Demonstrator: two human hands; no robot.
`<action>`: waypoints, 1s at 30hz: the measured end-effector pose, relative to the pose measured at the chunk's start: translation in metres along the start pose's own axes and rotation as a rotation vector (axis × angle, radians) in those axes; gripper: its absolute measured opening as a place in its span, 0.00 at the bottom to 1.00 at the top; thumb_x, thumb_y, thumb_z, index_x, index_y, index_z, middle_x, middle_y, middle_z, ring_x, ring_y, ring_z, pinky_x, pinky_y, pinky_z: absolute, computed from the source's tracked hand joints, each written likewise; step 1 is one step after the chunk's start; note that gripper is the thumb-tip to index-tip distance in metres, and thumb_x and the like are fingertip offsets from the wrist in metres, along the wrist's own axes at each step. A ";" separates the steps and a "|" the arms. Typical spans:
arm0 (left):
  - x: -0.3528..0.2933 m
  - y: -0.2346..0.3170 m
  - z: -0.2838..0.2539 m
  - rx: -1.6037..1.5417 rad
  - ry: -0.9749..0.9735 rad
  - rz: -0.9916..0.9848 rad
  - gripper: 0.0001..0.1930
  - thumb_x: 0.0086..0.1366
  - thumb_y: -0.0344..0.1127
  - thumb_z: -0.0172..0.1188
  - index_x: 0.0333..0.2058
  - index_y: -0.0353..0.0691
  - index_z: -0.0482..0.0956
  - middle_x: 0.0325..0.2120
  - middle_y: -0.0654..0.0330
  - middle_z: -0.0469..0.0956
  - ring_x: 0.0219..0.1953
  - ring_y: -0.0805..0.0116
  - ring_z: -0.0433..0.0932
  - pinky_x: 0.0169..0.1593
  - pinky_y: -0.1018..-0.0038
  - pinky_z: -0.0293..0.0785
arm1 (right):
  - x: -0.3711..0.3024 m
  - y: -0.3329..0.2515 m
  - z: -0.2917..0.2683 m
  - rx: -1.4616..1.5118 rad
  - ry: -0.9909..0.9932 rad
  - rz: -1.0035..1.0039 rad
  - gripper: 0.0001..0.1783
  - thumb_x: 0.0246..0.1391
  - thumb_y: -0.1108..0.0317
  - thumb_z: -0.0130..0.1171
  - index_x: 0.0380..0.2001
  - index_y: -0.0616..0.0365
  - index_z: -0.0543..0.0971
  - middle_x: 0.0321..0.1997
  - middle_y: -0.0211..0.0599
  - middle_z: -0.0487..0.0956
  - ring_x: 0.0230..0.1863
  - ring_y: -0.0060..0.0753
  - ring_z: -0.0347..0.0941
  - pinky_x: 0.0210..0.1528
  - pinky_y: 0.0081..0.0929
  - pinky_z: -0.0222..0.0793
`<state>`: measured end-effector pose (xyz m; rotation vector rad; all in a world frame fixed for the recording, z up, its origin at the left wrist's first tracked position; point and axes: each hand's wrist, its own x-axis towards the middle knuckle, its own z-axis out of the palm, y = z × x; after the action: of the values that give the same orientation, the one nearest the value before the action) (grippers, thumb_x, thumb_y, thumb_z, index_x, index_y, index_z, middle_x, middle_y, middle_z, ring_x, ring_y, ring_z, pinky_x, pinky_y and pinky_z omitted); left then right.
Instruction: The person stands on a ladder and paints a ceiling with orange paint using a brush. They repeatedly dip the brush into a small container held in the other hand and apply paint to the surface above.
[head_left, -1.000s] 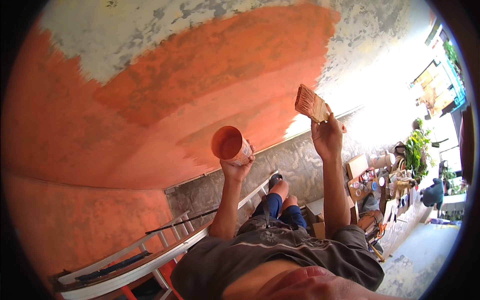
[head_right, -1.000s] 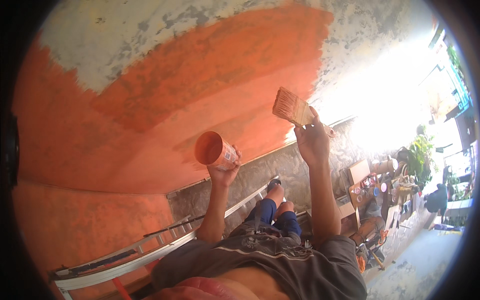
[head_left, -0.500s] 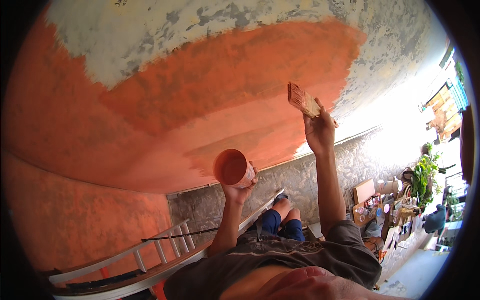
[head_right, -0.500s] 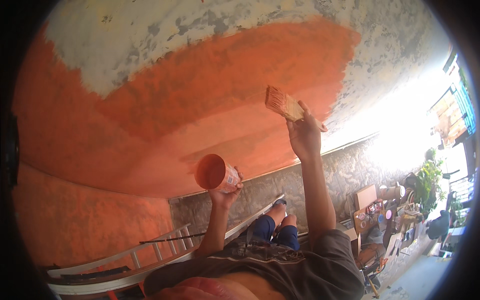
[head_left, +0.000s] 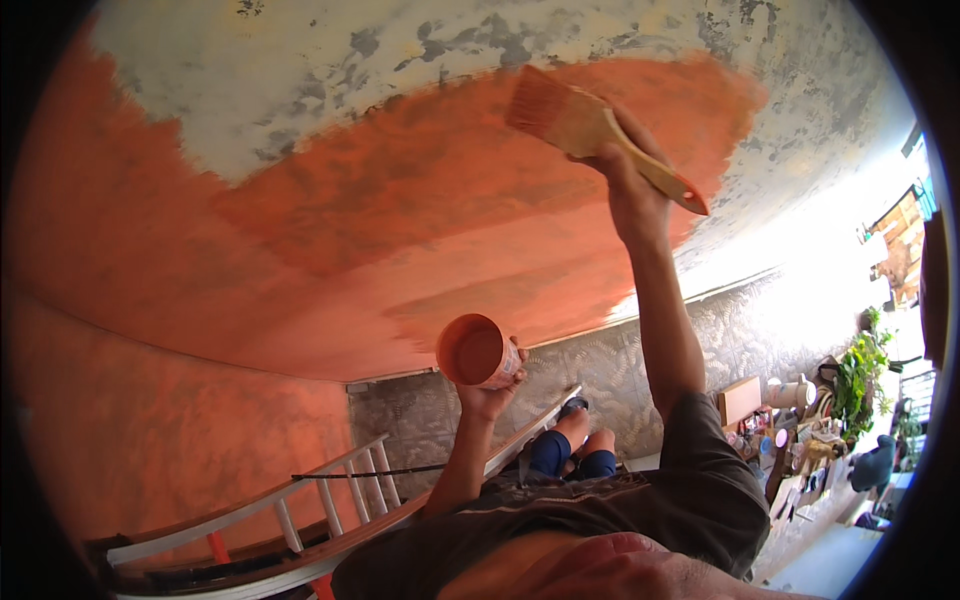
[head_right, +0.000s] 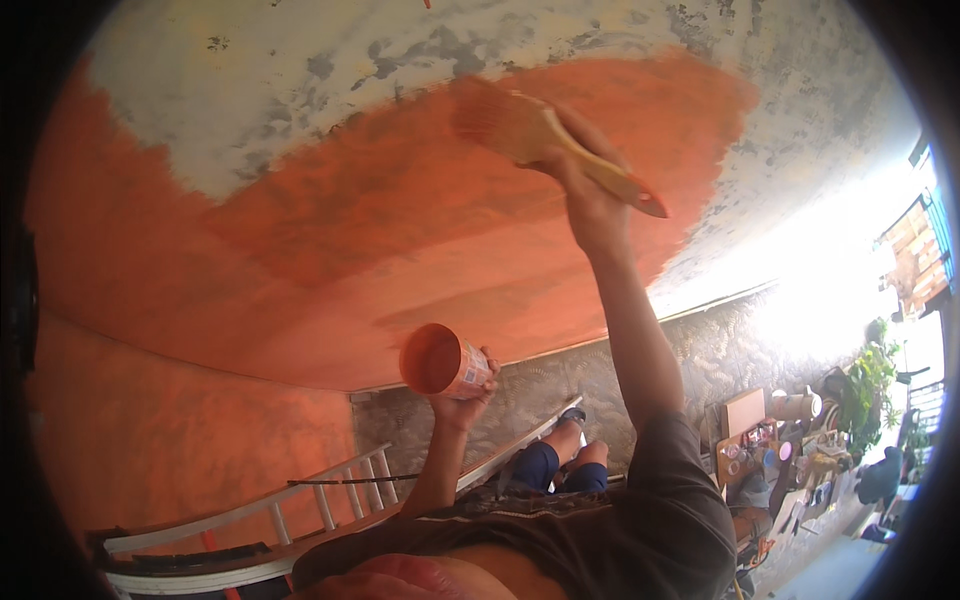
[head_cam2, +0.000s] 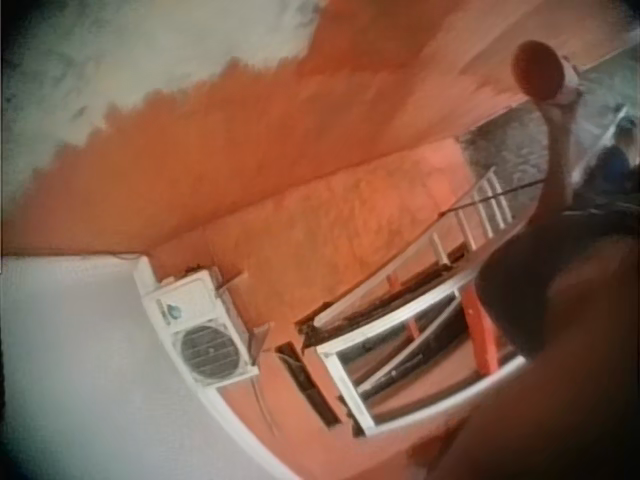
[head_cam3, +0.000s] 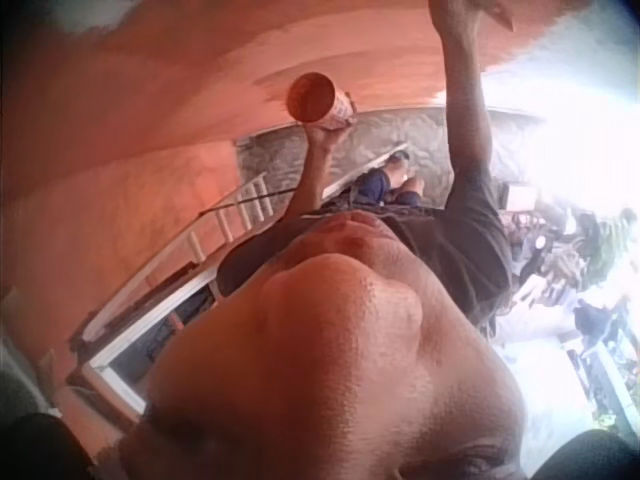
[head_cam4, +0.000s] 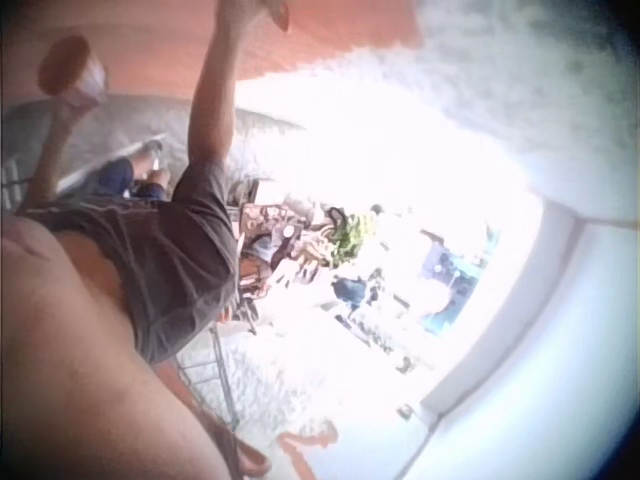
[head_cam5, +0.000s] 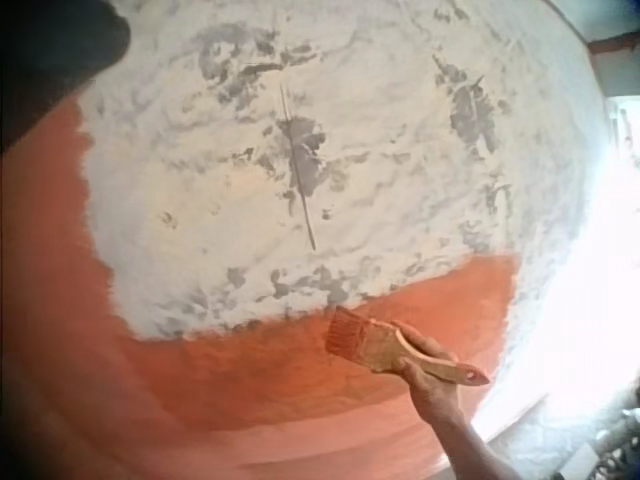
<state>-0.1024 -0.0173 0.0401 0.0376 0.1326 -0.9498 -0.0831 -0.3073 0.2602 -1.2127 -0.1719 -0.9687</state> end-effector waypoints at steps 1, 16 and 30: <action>0.001 0.001 0.001 0.018 -0.012 0.006 0.31 0.65 0.61 0.54 0.58 0.46 0.72 0.55 0.48 0.73 0.55 0.44 0.73 0.43 0.59 0.77 | 0.002 0.002 0.011 -0.104 -0.028 0.004 0.27 0.62 0.69 0.62 0.62 0.69 0.71 0.56 0.46 0.79 0.51 0.28 0.77 0.50 0.23 0.77; -0.001 0.017 -0.002 0.104 -0.010 0.066 0.28 0.66 0.56 0.56 0.57 0.45 0.75 0.54 0.47 0.71 0.54 0.49 0.70 0.44 0.61 0.76 | 0.054 0.048 0.049 -0.533 -0.107 -0.574 0.23 0.57 0.70 0.66 0.57 0.56 0.79 0.42 0.37 0.85 0.35 0.25 0.81 0.37 0.27 0.78; 0.004 0.010 0.002 0.010 -0.035 0.028 0.27 0.66 0.55 0.57 0.58 0.47 0.76 0.54 0.46 0.72 0.56 0.48 0.68 0.46 0.60 0.75 | 0.068 0.057 -0.126 -1.392 0.419 -0.542 0.25 0.55 0.70 0.60 0.58 0.56 0.77 0.59 0.42 0.79 0.60 0.41 0.74 0.61 0.33 0.70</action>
<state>-0.0922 -0.0146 0.0411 0.0323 0.0944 -0.9223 -0.0479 -0.4493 0.2110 -2.2090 0.6602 -1.9168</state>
